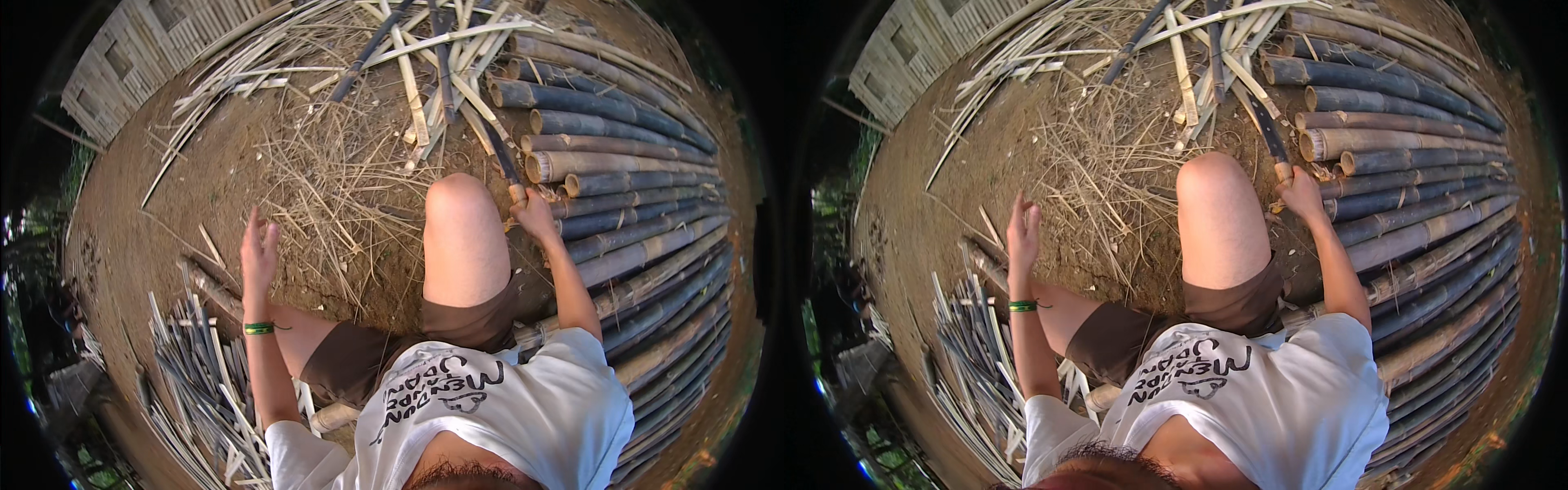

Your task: The person shaves and smooths long strips of bamboo using a knife, holding the strip with one hand while sliding the blade along its length and periodically checking the surface.

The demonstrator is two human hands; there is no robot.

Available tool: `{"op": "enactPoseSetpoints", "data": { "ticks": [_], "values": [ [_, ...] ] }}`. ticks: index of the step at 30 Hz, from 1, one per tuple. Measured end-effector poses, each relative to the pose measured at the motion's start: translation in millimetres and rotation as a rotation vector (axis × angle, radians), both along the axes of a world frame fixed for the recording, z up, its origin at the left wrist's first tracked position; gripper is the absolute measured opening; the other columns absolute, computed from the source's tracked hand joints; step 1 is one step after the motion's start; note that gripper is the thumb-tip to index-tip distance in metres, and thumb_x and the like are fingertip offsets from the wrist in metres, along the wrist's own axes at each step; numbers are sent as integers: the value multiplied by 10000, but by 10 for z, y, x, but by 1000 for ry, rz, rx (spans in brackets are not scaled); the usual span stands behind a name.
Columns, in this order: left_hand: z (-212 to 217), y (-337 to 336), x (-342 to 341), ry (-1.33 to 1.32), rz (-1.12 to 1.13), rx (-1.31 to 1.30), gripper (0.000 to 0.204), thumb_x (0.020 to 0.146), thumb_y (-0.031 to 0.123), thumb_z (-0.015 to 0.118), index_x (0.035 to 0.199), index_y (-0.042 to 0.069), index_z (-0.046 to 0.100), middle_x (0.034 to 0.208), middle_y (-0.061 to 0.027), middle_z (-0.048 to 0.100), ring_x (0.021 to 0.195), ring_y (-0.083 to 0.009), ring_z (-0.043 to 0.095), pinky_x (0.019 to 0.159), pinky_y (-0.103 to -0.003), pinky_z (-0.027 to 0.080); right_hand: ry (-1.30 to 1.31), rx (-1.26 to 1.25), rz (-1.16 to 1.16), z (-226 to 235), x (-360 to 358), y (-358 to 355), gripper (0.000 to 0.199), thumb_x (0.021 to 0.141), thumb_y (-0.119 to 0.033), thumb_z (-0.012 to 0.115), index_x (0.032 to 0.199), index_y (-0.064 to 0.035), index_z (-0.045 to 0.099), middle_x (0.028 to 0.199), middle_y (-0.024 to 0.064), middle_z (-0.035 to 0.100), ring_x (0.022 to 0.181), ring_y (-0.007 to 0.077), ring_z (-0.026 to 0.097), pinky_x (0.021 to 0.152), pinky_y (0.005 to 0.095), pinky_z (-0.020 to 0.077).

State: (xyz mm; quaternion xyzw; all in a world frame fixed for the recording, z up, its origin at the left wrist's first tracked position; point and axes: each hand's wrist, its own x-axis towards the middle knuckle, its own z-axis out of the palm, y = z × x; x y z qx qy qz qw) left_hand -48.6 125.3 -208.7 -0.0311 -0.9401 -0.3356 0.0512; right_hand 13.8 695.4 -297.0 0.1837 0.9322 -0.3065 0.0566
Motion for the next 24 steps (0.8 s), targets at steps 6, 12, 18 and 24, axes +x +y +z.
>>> {"op": "enactPoseSetpoints", "data": {
  "ticks": [6, 12, 18, 24],
  "values": [
    [-846, 1522, -40, -496, -332, -119, 649, 960, 387, 612, 1436, -14, 427, 1213, -280, 632, 1109, -414, 625, 901, -438, 502, -60, 66, -102, -637, 863, -273, 516, 728, -236, 746, 1170, -42, 564, 951, 220, 694, 880, 430, 667, 779, 516, 539],
    [-2188, 1832, 745, -961, -567, -283, 600, 916, 371, 643, 1341, -25, 494, 1172, -276, 639, 1073, -398, 638, 862, -437, 518, -205, -63, -148, -1028, 876, -691, 560, 787, -280, 690, 1223, 14, 496, 887, 248, 689, 847, 448, 666, 765, 533, 538],
    [-2272, 1896, 1036, -937, -476, -182, 470, 905, 307, 647, 1234, -18, 561, 1080, -253, 666, 992, -381, 662, 809, -440, 534, -142, -47, -185, -1383, 1154, -800, 557, 816, -206, 708, 1276, 3, 475, 1169, 245, 564, 1030, 417, 609, 835, 506, 518],
    [-2060, 1724, 1186, -828, -305, -110, 345, 894, 243, 651, 1127, -10, 629, 989, -230, 693, 912, -365, 686, 756, -442, 550, -20, 78, -72, -1744, 1247, -777, 683, 842, -271, 716, 1395, -28, 397, 1230, 196, 478, 1130, 388, 517, 900, 482, 480]
  ]
}}
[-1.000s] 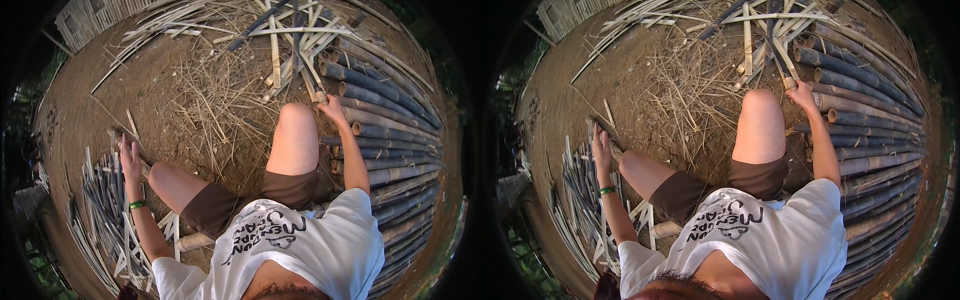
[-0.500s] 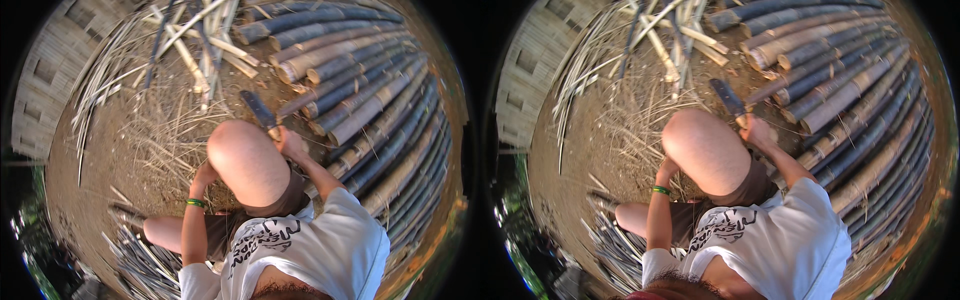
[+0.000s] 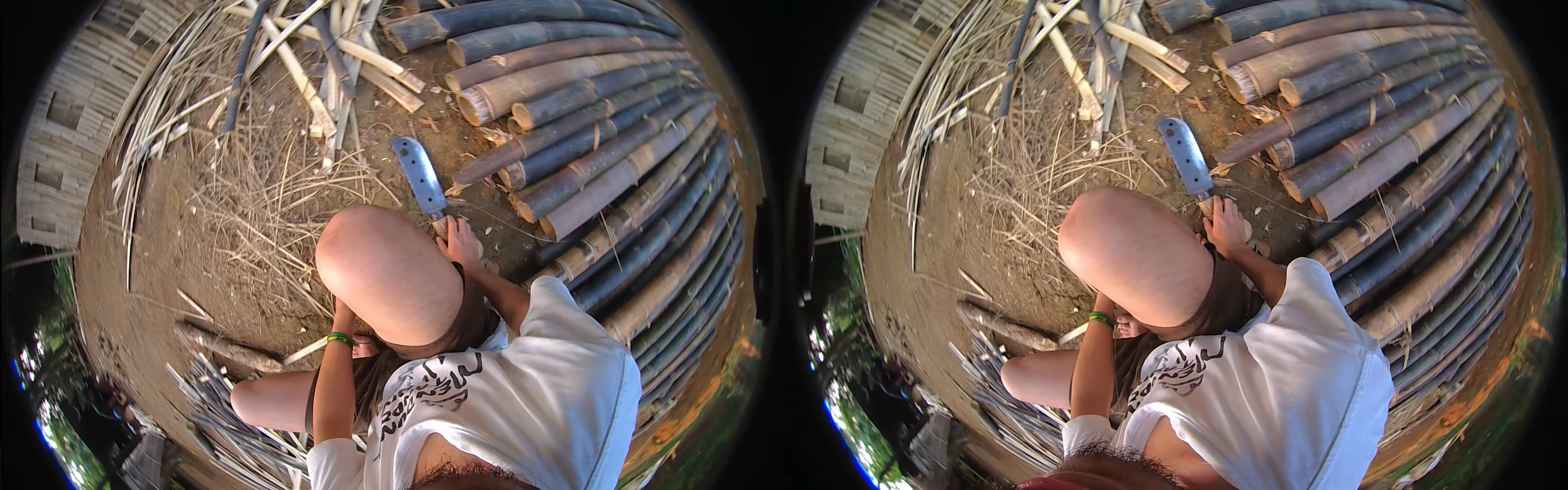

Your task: The person shaves and smooths long strips of bamboo using a knife, holding the strip with one hand while sliding the blade along its length and periodically checking the surface.

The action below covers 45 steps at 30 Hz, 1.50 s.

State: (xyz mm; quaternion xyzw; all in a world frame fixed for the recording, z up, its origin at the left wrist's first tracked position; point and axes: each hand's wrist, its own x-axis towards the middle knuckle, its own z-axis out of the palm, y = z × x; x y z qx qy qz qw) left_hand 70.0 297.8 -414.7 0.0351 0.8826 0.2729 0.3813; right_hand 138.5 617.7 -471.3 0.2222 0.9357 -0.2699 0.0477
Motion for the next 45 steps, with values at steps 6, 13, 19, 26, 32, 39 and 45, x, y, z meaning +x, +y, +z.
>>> {"op": "enactPoseSetpoints", "data": {
  "ticks": [6, 13, 19, 26, 32, 39, 45],
  "values": [
    [329, 34, -56, 260, 47, -49, 231, 883, 179, 655, 1020, -2, 697, 897, -206, 719, 832, -349, 710, 703, -445, 566, 11, 118, 50, -185, 79, -16, 698, 877, -342, 670, 1427, -28, 375, 1237, 173, 481, 1137, 361, 504, 919, 502, 415],
    [1408, -920, -1067, 680, -223, -303, 306, 951, 345, 643, 811, 78, 702, 574, -45, 604, 416, -138, 484, 378, -280, 395, 6, 179, 72, -186, 37, -13, 689, 867, -352, 660, 1408, -18, 395, 1216, 168, 513, 1104, 358, 548, 873, 513, 445],
    [2193, -1694, -2068, 912, 109, -512, 421, 951, 417, 611, 849, 18, 699, 675, -231, 622, 647, -436, 622, 578, -478, 476, 55, 222, 62, -262, 66, -34, 700, 856, -358, 670, 1407, -22, 398, 1199, 163, 520, 1081, 360, 557, 851, 511, 455],
    [1620, -2588, -2394, 785, 540, -525, 469, 890, 541, 623, 992, 108, 772, 931, -161, 742, 914, -341, 708, 823, -427, 531, 81, 225, 99, -225, 70, -136, 642, 859, -358, 673, 1346, -7, 446, 1194, 174, 524, 1084, 365, 559, 868, 502, 458],
    [679, -1786, -1844, 529, 185, -208, 335, 900, 419, 659, 974, 111, 769, 851, -166, 730, 792, -335, 709, 723, -429, 549, 90, 184, 65, -228, 115, -209, 596, 862, -359, 676, 1294, 6, 486, 1190, 183, 527, 1086, 369, 561, 883, 494, 461],
    [-247, -1020, -1132, 599, 421, -627, 579, 960, 459, 526, 1403, 86, 512, 1364, -255, 540, 1332, -422, 439, 1141, -649, 166, 183, 0, 33, 73, 49, -293, 548, 865, -359, 679, 1233, 21, 534, 1185, 194, 531, 1090, 375, 564, 901, 485, 464],
    [-283, -637, -641, 324, 488, -628, 943, 922, 467, 528, 1524, -101, 76, 1578, -340, 121, 1488, -467, 77, 1160, -643, 110, 474, -241, 155, 703, -916, -354, 514, 867, -359, 681, 1181, 33, 575, 1181, 203, 534, 1092, 379, 566, 916, 478, 467]
  ]
}}
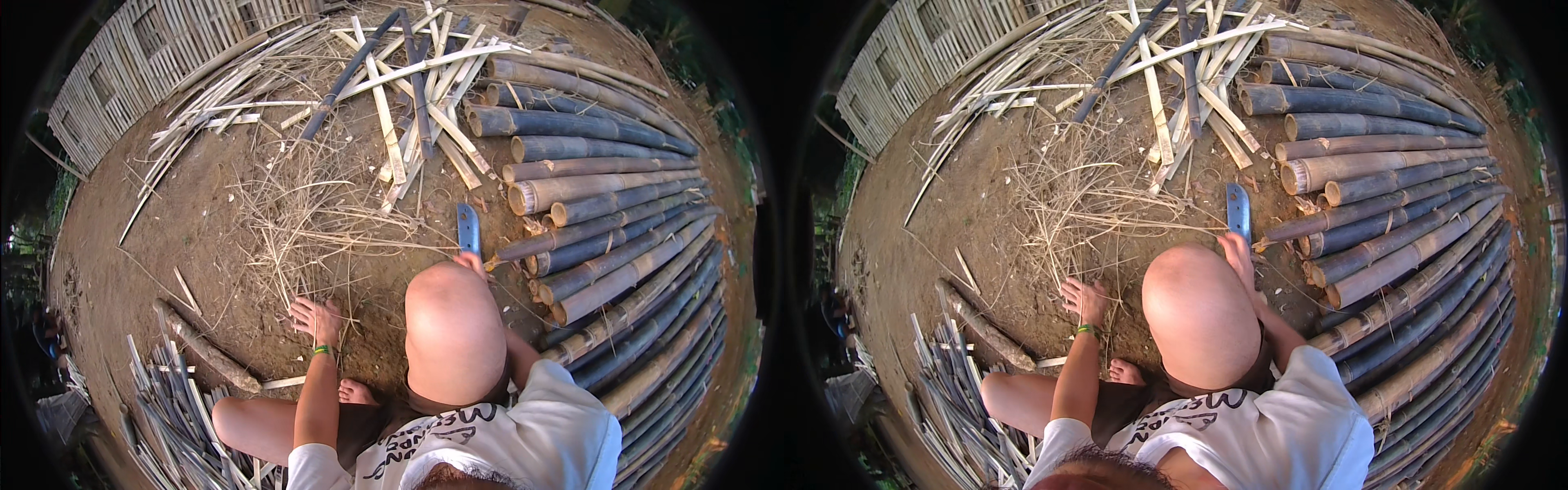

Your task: The person shaves and smooths long strips of bamboo using a knife, holding the strip with one hand while sliding the blade along its length and periodically checking the surface.

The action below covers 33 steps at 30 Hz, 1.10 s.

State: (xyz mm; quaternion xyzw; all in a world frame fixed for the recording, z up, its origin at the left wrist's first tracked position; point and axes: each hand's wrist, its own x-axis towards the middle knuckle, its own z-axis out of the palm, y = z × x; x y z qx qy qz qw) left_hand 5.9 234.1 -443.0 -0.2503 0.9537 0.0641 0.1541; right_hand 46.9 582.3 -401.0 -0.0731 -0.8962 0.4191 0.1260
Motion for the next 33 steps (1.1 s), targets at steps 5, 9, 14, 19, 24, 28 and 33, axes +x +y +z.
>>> {"op": "enactPoseSetpoints", "data": {
  "ticks": [5, 9, 14, 19, 24, 28, 33],
  "values": [
    [154, 223, 307, -91, -158, 15, 1022, 877, 479, 593, 1496, -154, 81, 1567, -376, 66, 1482, -493, 47, 1158, -643, 127, -88, 169, -56, 140, -1605, 341, 574, 881, -420, 690, 1228, 23, 579, 1267, 241, 536, 1207, 378, 530, 999, 470, 443],
    [123, 186, 535, -200, -455, 269, 1075, 844, 499, 654, 1442, -223, 127, 1529, -432, 90, 1405, -520, 284, 1131, -545, 312, -241, 433, -323, 142, -2751, 883, 952, 836, -644, 624, 1415, 79, 404, 1442, 330, 368, 1357, 447, 369, 1130, 550, 274],
    [815, 106, 471, -312, -692, 761, 491, 871, 362, 660, 1112, -66, 669, 1145, -268, 649, 1016, -426, 653, 878, -458, 529, -614, 375, -365, 166, -3413, 975, 1201, 707, -850, 569, 1481, 33, 317, 1497, 256, 349, 1394, 400, 346, 1106, 635, 248],
    [1224, 257, 291, -280, -607, 707, 382, 914, 307, 616, 1064, -36, 691, 951, -269, 685, 949, -408, 670, 817, -455, 527, -721, 450, -406, 104, -3496, 606, 1268, 655, -845, 627, 1519, 8, 262, 1514, 249, 333, 1380, 407, 365, 1088, 647, 282],
    [1324, 297, 151, -154, -526, 731, 441, 926, 328, 619, 1145, -53, 654, 977, -263, 695, 947, -392, 685, 805, -448, 534, -661, 504, -369, 19, -3539, 468, 1052, 706, -631, 758, 1457, -6, 370, 1426, 252, 456, 1271, 384, 505, 1027, 520, 427],
    [1638, 370, 20, -104, -411, 787, 456, 942, 295, 625, 1239, -50, 596, 1042, -251, 701, 945, -359, 706, 797, -418, 550, -601, 321, -163, 22, -3527, 497, 814, 723, -516, 785, 1266, 39, 540, 1220, 214, 625, 1072, 331, 647, 908, 458, 523],
    [1768, 297, -204, 13, -360, 850, 422, 963, 235, 624, 1292, -26, 575, 1099, -201, 705, 979, -258, 706, 826, -351, 556, -440, -240, -90, 39, -3286, 626, 657, 760, -327, 778, 1190, 96, 520, 1005, 201, 671, 903, 262, 700, 650, 382, 597]
  ]
}}
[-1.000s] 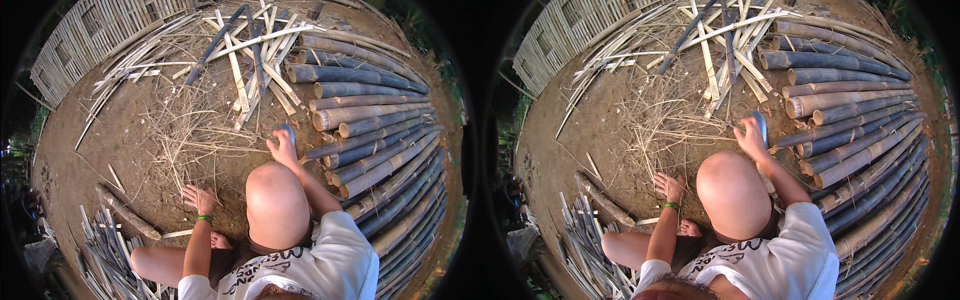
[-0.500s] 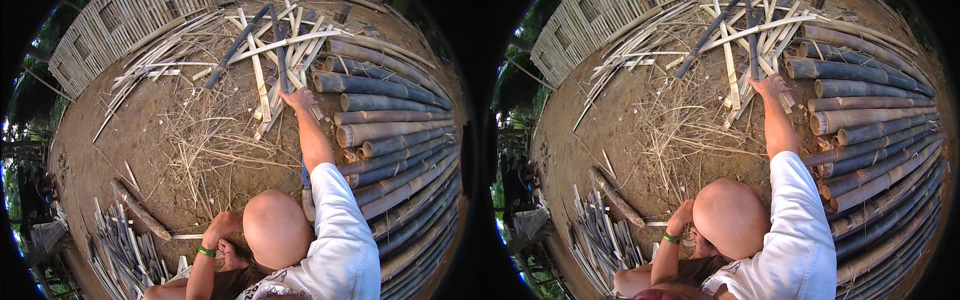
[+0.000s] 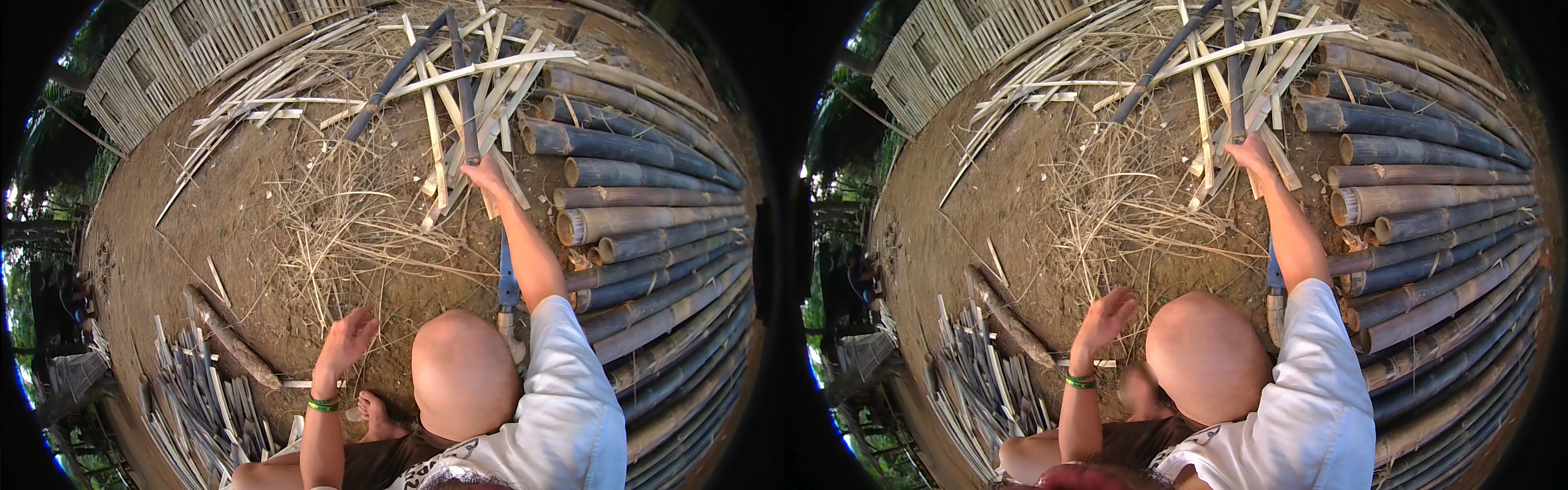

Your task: The person shaves and smooths long strips of bamboo using a knife, holding the strip with one hand while sliding the blade along its length and periodically checking the surface.

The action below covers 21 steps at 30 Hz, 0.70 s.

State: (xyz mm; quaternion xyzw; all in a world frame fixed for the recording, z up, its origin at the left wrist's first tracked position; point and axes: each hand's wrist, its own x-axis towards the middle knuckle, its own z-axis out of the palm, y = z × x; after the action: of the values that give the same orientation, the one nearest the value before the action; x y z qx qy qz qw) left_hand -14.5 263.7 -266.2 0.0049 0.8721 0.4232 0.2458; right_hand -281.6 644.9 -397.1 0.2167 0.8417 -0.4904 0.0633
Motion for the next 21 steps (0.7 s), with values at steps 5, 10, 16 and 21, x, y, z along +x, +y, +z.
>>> {"op": "enactPoseSetpoints", "data": {
  "ticks": [5, 10, 16, 21],
  "values": [
    [-49, 27, -200, 155, 75, 125, 367, 969, 225, 616, 1239, -23, 602, 993, -210, 723, 896, -240, 713, 770, -347, 554, 33, -581, 41, 130, 640, 235, 290, 819, -37, 684, 1038, 53, 517, 829, 138, 662, 671, 190, 673, 556, 324, 567],
    [-90, 294, -307, 133, 46, 200, 387, 964, 237, 627, 1257, -14, 597, 1030, -203, 718, 937, -240, 702, 810, -349, 549, 101, -593, -49, 322, 1775, 420, 257, 813, 25, 685, 1015, 20, 526, 771, 87, 622, 581, 159, 617, 508, 302, 499],
    [-244, 457, -357, 68, -48, 200, 435, 950, 241, 635, 1289, -24, 574, 1088, -210, 707, 989, -263, 700, 853, -361, 552, 285, -282, -260, 636, 2601, 652, 306, 852, 1, 672, 1117, 28, 521, 755, 32, 593, 565, 98, 559, 484, 259, 448],
    [-200, 654, -521, 55, -107, 169, 445, 962, 262, 627, 1296, -25, 568, 1117, -184, 698, 1001, -233, 680, 838, -349, 546, 515, -182, -402, 1088, 2220, 1068, 311, 859, -23, 697, 1124, 11, 539, 729, 21, 609, 566, 97, 549, 500, 248, 418]
  ]
}}
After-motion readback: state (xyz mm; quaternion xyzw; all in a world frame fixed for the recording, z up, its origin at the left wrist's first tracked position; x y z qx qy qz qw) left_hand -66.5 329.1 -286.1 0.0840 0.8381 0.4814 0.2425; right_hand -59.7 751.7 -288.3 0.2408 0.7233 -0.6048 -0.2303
